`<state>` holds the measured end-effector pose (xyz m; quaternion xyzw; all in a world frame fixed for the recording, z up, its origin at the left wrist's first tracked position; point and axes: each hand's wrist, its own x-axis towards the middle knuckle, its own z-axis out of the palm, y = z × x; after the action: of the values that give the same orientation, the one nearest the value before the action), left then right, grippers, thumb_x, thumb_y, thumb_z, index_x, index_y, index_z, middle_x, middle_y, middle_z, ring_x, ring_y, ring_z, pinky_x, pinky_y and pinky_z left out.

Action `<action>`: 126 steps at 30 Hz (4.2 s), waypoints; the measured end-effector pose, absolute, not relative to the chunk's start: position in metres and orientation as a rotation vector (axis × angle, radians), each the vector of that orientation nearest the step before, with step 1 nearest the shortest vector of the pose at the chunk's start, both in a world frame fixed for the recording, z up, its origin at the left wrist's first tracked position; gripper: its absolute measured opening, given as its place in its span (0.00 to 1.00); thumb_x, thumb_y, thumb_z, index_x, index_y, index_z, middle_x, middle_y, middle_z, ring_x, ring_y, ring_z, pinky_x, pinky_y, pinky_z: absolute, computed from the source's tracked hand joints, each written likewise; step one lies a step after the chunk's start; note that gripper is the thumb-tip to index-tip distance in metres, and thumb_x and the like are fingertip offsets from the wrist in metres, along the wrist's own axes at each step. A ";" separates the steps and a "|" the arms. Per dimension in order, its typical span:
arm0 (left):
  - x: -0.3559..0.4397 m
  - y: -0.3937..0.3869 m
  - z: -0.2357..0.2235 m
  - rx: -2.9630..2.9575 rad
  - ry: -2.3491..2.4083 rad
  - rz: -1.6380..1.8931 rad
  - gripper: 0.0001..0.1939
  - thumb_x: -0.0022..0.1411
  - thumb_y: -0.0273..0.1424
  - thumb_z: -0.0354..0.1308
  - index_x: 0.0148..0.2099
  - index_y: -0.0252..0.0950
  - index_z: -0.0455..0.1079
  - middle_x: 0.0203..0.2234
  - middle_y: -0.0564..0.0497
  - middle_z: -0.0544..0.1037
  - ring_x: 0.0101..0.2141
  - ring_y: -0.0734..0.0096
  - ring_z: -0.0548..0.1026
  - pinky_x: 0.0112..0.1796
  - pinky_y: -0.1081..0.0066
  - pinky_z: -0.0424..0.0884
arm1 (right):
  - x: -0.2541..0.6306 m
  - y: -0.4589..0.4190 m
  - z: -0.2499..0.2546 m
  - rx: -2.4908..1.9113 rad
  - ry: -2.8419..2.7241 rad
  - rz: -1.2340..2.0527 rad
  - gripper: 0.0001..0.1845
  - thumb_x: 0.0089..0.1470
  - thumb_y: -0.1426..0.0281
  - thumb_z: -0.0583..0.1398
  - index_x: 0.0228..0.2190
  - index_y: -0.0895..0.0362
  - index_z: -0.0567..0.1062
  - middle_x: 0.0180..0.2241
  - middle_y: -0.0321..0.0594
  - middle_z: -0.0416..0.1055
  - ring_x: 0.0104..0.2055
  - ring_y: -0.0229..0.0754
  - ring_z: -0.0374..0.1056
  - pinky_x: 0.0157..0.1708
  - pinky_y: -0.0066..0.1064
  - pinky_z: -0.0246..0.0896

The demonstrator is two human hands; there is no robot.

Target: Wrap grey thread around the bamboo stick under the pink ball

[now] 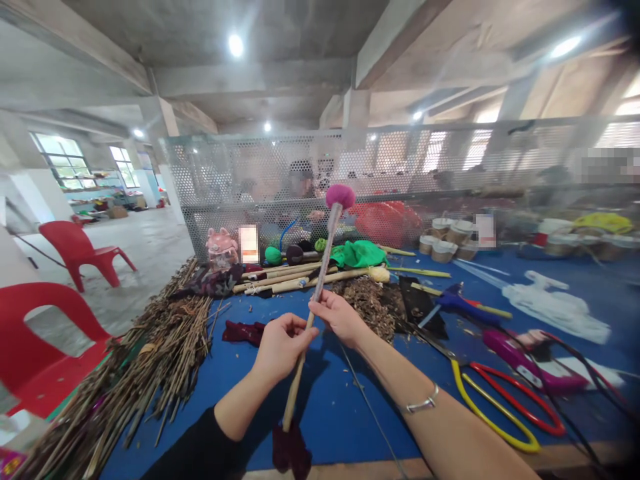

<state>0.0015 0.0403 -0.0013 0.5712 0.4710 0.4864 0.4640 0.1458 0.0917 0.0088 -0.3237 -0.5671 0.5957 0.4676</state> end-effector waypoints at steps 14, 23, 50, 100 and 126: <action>-0.006 0.043 0.000 1.368 1.084 1.053 0.18 0.40 0.37 0.69 0.26 0.32 0.66 0.14 0.59 0.67 0.15 0.81 0.63 0.19 0.78 0.57 | 0.147 0.092 0.004 -0.852 -1.516 1.508 0.22 0.40 0.57 0.65 0.29 0.56 0.62 0.14 0.22 0.51 0.14 0.27 0.40 0.15 0.25 0.31; -0.008 0.038 0.008 1.083 0.786 0.799 0.22 0.47 0.42 0.64 0.39 0.32 0.69 0.23 0.50 0.75 0.21 0.76 0.72 0.21 0.78 0.63 | 0.156 0.086 0.015 -0.743 -1.584 1.573 0.21 0.42 0.57 0.65 0.29 0.57 0.63 0.15 0.23 0.51 0.14 0.27 0.39 0.15 0.25 0.30; -0.019 0.048 0.003 1.268 0.851 0.815 0.20 0.40 0.39 0.68 0.33 0.32 0.69 0.22 0.52 0.75 0.22 0.73 0.73 0.25 0.74 0.65 | 0.148 0.087 0.008 -0.674 -1.429 1.658 0.20 0.42 0.61 0.65 0.32 0.56 0.62 0.13 0.21 0.50 0.12 0.26 0.39 0.12 0.23 0.30; -0.019 0.042 0.010 2.065 1.372 1.017 0.13 0.58 0.38 0.52 0.39 0.37 0.74 0.24 0.54 0.74 0.25 0.72 0.68 0.28 0.74 0.61 | 0.145 0.090 0.005 -0.773 -1.523 1.368 0.19 0.45 0.57 0.61 0.34 0.56 0.63 0.17 0.24 0.50 0.16 0.30 0.41 0.18 0.27 0.34; -0.030 0.038 0.020 2.294 1.566 1.082 0.13 0.62 0.37 0.49 0.45 0.37 0.67 0.29 0.50 0.77 0.30 0.67 0.74 0.32 0.70 0.65 | 0.126 0.075 -0.006 -0.741 -1.466 1.323 0.17 0.44 0.56 0.62 0.29 0.58 0.71 0.22 0.34 0.62 0.27 0.36 0.58 0.26 0.28 0.53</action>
<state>-0.0305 0.0381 0.0200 0.7670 0.5237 0.3618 0.0803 0.1260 0.0746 -0.0065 -0.3055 -0.6043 0.5456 0.4938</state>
